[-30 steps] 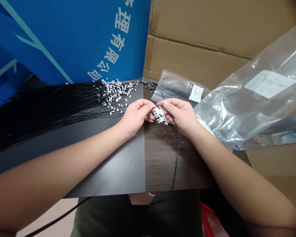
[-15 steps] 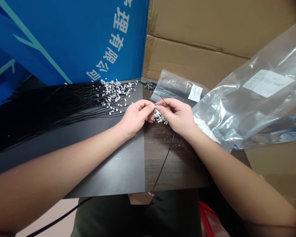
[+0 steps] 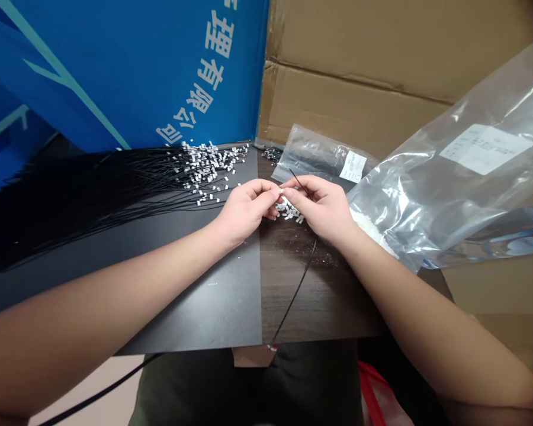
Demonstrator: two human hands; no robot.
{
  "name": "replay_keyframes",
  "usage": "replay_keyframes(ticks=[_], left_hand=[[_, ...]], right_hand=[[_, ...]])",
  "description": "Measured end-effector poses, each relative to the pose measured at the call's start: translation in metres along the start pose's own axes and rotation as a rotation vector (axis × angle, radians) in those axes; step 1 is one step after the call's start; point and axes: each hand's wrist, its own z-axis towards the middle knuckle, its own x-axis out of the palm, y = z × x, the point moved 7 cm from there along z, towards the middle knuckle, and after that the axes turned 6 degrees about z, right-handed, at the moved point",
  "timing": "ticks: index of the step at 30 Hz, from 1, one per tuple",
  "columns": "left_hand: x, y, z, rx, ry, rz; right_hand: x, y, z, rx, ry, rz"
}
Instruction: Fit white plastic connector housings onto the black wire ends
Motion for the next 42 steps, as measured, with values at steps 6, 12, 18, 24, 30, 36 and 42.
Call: replay_keyframes(ticks=[6,12,18,24,30,36,42], left_hand=[[-0.001,-0.001,-0.002,-0.034,-0.027,-0.021],[-0.002,0.0,-0.001,-0.068,-0.052,-0.067],[-0.003,-0.001,0.0,-0.072,-0.065,-0.093],[-0.004,0.0,0.0,-0.083,-0.068,-0.109],[-0.004,-0.001,-0.001,-0.091,-0.09,-0.091],[-0.005,-0.001,0.0,-0.098,-0.118,-0.095],[-0.006,-0.002,-0.001,-0.083,-0.122,-0.1]], right_hand=[[-0.003,0.0,0.0,0.018,-0.053,0.068],[0.002,-0.006,-0.001,0.122,0.002,0.191],[0.008,-0.007,-0.002,0.153,0.037,0.263],[0.009,-0.021,-0.002,0.242,0.021,0.345],[0.012,-0.022,-0.002,0.292,0.055,0.453],[0.017,-0.023,-0.004,0.362,0.074,0.504],[0.018,-0.02,-0.006,0.364,0.096,0.492]])
